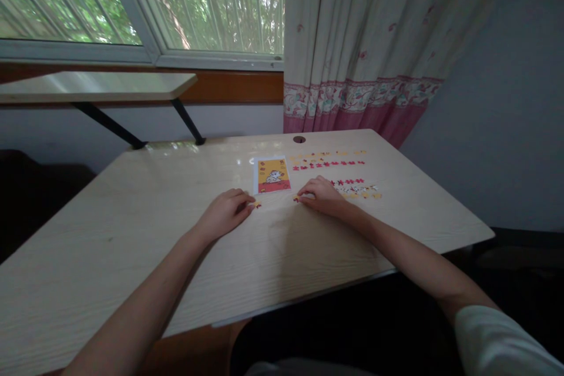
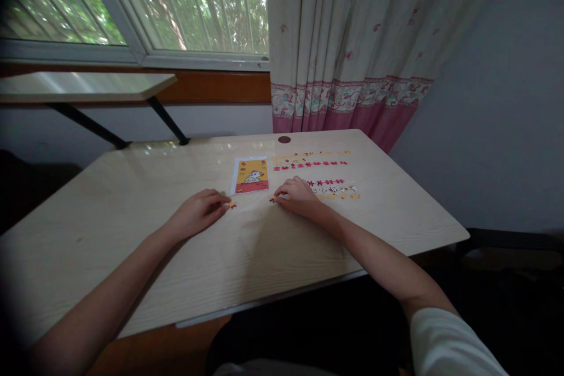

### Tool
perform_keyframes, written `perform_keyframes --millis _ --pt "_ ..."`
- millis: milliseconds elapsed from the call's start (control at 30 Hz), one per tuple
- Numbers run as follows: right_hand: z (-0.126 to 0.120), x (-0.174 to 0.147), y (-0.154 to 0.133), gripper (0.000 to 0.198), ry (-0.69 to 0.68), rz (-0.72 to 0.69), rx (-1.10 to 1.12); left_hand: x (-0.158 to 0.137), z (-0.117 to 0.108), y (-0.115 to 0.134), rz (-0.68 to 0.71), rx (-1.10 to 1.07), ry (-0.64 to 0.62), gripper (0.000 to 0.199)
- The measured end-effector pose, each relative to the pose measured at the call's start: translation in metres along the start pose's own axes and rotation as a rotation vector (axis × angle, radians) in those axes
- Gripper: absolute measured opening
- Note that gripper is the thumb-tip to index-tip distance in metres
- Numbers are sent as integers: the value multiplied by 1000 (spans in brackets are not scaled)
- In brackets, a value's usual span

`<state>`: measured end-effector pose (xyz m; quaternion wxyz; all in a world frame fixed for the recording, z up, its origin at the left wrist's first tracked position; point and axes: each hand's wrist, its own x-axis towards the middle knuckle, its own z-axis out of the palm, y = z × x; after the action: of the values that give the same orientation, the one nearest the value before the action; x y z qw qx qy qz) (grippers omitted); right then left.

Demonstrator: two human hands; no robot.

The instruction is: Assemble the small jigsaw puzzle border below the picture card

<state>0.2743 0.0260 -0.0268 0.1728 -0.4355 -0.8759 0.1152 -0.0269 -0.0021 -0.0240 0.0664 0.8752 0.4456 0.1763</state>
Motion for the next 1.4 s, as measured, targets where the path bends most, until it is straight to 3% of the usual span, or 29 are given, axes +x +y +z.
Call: perform_keyframes --millis 1400 --pt "-1 -2 -3 19 25 -42 -54 0 6 -5 33 35 8 25"
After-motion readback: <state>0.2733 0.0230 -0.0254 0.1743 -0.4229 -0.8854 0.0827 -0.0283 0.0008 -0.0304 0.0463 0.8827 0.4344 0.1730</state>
